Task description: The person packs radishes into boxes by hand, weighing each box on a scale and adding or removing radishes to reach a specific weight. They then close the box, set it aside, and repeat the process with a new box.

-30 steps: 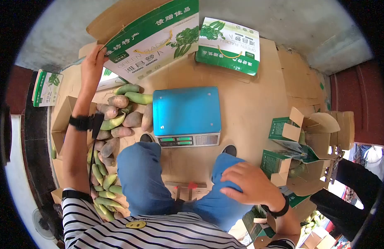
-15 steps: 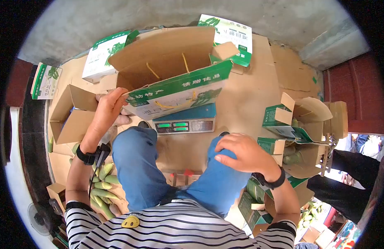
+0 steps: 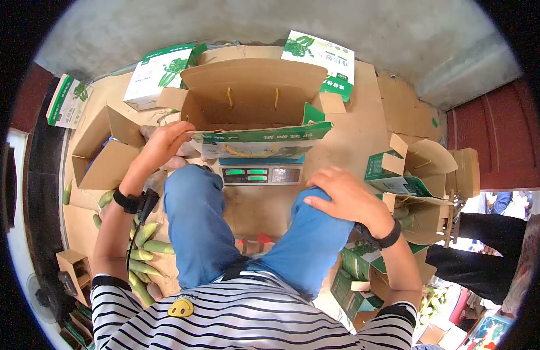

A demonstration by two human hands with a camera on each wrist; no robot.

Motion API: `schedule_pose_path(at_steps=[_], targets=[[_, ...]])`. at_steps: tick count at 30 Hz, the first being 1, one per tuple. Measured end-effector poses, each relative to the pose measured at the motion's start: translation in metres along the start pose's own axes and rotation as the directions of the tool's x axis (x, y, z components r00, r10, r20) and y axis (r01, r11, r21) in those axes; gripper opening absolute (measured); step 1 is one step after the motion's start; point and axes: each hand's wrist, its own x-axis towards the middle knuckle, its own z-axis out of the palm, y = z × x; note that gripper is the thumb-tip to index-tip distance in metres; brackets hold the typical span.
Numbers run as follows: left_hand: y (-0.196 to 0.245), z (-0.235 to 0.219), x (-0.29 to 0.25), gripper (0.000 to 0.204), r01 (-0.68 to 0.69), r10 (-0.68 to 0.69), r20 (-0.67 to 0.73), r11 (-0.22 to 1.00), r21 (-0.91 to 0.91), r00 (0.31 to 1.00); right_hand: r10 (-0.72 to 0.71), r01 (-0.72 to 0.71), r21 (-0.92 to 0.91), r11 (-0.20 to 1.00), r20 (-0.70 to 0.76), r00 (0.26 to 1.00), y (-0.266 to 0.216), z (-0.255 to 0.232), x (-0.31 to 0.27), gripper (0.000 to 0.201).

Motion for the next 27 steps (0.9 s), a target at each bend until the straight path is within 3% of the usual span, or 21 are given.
schedule_pose_path(at_steps=[1, 3, 5, 7, 10, 12, 13, 15, 17, 19, 20, 22, 23, 24, 25, 27], targets=[[-0.002, 0.001, -0.001, 0.017, 0.009, -0.009, 0.006, 1.000, 0.024, 1.000, -0.002, 0.002, -0.006, 1.000, -0.001, 1.000, -0.003, -0.003, 0.001, 0.028], [-0.002, 0.003, -0.003, 0.018, 0.013, -0.013, 0.009, 0.999, 0.046, 1.000, 0.006, -0.025, -0.143, 0.989, -0.136, 0.991, -0.004, -0.011, 0.005, 0.033], [0.000, 0.004, -0.005, 0.026, -0.026, 0.028, -0.016, 0.994, 0.106, 0.999, 0.055, -0.072, -0.138, 0.988, -0.128, 0.990, -0.007, -0.028, 0.016, 0.032], [0.004, 0.003, -0.008, 0.029, -0.016, 0.017, -0.005, 0.994, 0.105, 1.000, 0.010, -0.054, -0.128, 0.990, -0.322, 0.947, -0.004, -0.042, 0.029, 0.029], [0.003, 0.005, -0.012, 0.033, -0.007, 0.007, 0.013, 0.997, 0.070, 1.000, 0.090, -0.132, -0.122, 0.984, -0.301, 0.949, -0.002, -0.067, 0.063, 0.026], [0.005, 0.005, -0.013, 0.034, -0.012, 0.011, 0.019, 0.999, 0.039, 1.000, -0.085, 0.039, -0.174, 0.984, -0.263, 0.961, 0.019, -0.064, 0.089, 0.038], [0.008, 0.004, -0.012, 0.033, 0.042, -0.042, 0.040, 0.999, 0.000, 0.998, -0.085, 0.039, -0.175, 0.984, -0.265, 0.961, 0.027, -0.059, 0.101, 0.038], [0.011, 0.003, -0.012, 0.032, 0.100, -0.098, 0.059, 0.994, -0.033, 0.993, 0.069, -0.077, -0.111, 0.991, -0.068, 0.995, 0.045, -0.043, 0.124, 0.052], [0.012, 0.002, -0.014, 0.033, 0.118, -0.111, 0.074, 0.988, -0.098, 0.991, 0.091, -0.096, -0.135, 0.986, -0.046, 0.995, 0.063, -0.039, 0.135, 0.060], [0.009, 0.007, -0.017, 0.035, 0.123, -0.117, 0.052, 0.981, -0.147, 0.992, 0.349, -0.346, -0.079, 0.935, 0.025, 0.937, 0.075, -0.046, 0.133, 0.059], [0.008, 0.009, -0.019, 0.037, 0.120, -0.116, 0.030, 0.973, -0.198, 0.993, 0.255, -0.264, -0.079, 0.961, -0.113, 0.960, 0.080, -0.049, 0.123, 0.054], [0.008, 0.010, -0.021, 0.036, 0.147, -0.145, 0.026, 0.962, -0.229, 0.989, 0.397, -0.414, -0.258, 0.873, -0.116, 0.910, 0.065, -0.065, 0.108, 0.048], [0.008, 0.011, -0.021, 0.036, 0.157, -0.154, 0.031, 0.953, -0.257, 0.988, 0.392, -0.407, -0.259, 0.876, -0.109, 0.914, 0.070, -0.064, 0.103, 0.048], [0.006, 0.012, -0.021, 0.036, 0.151, -0.149, 0.030, 0.949, -0.275, 0.988, 0.474, -0.471, -0.288, 0.834, -0.062, 0.878, 0.078, -0.065, 0.098, 0.044], [0.006, 0.012, -0.021, 0.036, 0.157, -0.156, 0.027, 0.948, -0.276, 0.987, 0.553, -0.529, -0.321, 0.786, -0.018, 0.833, 0.088, -0.066, 0.092, 0.041], [0.009, 0.013, -0.022, 0.035, 0.188, -0.178, 0.061, 0.925, -0.332, 0.982, 0.496, -0.479, -0.259, 0.838, 0.000, 0.868, 0.153, -0.038, 0.076, 0.039]])
